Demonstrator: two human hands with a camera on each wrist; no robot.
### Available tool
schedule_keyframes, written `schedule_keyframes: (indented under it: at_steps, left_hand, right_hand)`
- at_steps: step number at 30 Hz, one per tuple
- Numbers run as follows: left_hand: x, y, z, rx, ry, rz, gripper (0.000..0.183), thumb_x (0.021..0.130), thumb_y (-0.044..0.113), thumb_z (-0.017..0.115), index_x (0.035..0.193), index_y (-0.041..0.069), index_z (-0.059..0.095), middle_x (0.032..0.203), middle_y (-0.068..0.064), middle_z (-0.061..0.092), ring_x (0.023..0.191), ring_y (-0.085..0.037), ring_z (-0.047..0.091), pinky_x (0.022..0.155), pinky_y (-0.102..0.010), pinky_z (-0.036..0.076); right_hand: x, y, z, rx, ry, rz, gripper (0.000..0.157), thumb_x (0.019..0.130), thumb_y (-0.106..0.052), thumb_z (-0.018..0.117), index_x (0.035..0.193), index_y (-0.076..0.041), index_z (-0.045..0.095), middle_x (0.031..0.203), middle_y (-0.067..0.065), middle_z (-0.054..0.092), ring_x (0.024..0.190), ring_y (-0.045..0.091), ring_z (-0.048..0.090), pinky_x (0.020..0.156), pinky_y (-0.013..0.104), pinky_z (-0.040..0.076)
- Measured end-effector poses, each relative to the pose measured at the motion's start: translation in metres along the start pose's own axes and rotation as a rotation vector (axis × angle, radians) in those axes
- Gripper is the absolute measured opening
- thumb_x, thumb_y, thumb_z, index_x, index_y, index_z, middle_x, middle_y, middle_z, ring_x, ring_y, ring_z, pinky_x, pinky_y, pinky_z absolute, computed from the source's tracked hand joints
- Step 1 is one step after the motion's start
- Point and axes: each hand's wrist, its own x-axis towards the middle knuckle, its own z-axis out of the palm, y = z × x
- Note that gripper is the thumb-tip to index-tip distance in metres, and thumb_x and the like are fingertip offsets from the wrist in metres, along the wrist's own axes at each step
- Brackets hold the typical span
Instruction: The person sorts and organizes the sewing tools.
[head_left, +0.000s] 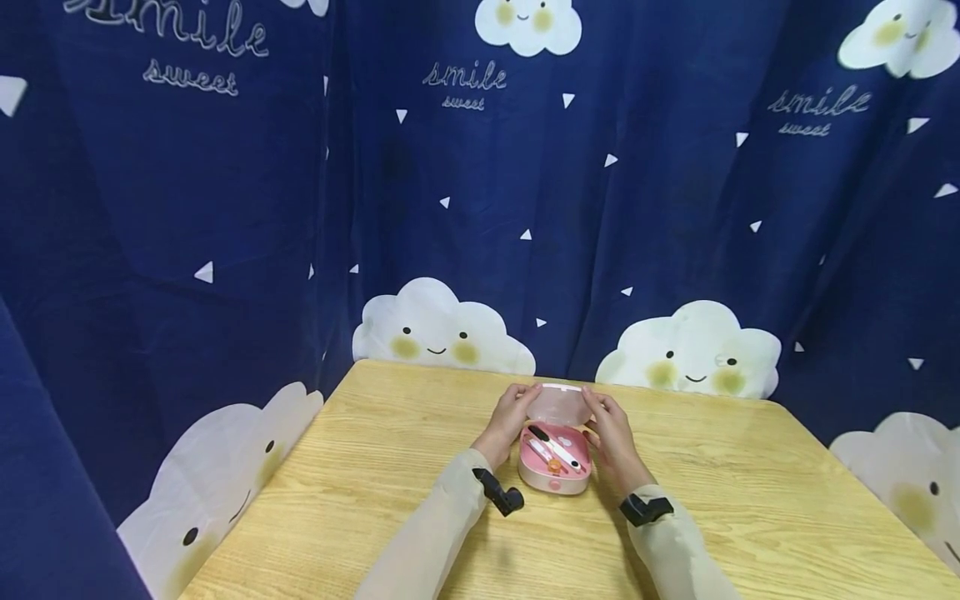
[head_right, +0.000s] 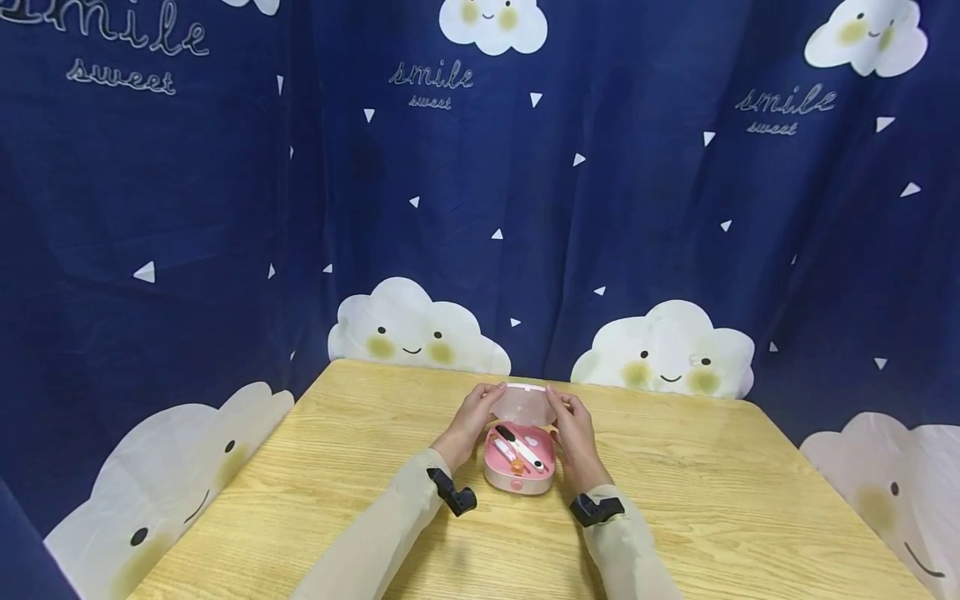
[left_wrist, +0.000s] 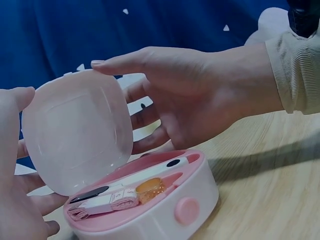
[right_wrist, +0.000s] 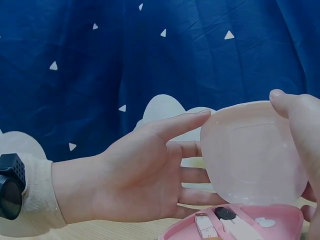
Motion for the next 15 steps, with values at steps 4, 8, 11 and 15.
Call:
schedule_keyframes:
  at_steps: [4, 8, 11, 15]
  left_hand:
    - [-0.0006, -0.0001, -0.0022, -0.007, -0.013, 0.008, 0.05, 0.1, 0.054, 0.061, 0.119, 0.008, 0.06, 0.122, -0.011, 0.065, 0.115, -0.033, 0.064, 0.106, -0.048, 0.044]
    - [-0.0012, -0.0007, -0.0047, -0.002, -0.031, -0.004, 0.053, 0.098, 0.057, 0.062, 0.119, 0.008, 0.06, 0.125, -0.011, 0.064, 0.114, -0.031, 0.063, 0.105, -0.049, 0.045]
    - [-0.0025, -0.0013, -0.0058, 0.002, -0.038, -0.012, 0.054, 0.098, 0.057, 0.063, 0.119, 0.008, 0.06, 0.127, -0.011, 0.063, 0.115, -0.03, 0.063, 0.106, -0.048, 0.046]
    - [-0.0037, -0.0032, -0.0066, 0.0, -0.044, -0.009, 0.052, 0.098, 0.053, 0.063, 0.12, 0.006, 0.059, 0.131, -0.012, 0.062, 0.119, -0.032, 0.062, 0.107, -0.048, 0.045]
  right_hand:
    - [-0.0009, 0.0005, -0.0009, -0.002, -0.018, 0.007, 0.063, 0.102, -0.052, 0.06, 0.131, 0.002, 0.045, 0.159, 0.021, 0.032, 0.142, 0.05, 0.036, 0.117, 0.062, 0.029]
    - [-0.002, 0.0017, -0.0027, 0.006, -0.033, 0.012, 0.063, 0.103, -0.051, 0.059, 0.133, 0.002, 0.044, 0.159, 0.021, 0.032, 0.142, 0.05, 0.036, 0.116, 0.061, 0.03]
    - [-0.0029, 0.0031, -0.0039, 0.018, -0.048, 0.007, 0.06, 0.105, -0.048, 0.057, 0.134, 0.003, 0.044, 0.159, 0.022, 0.033, 0.141, 0.05, 0.036, 0.116, 0.06, 0.031]
    - [-0.0033, 0.006, -0.0059, 0.031, -0.071, 0.001, 0.059, 0.106, -0.046, 0.056, 0.136, 0.003, 0.044, 0.157, 0.022, 0.034, 0.141, 0.048, 0.037, 0.115, 0.058, 0.032]
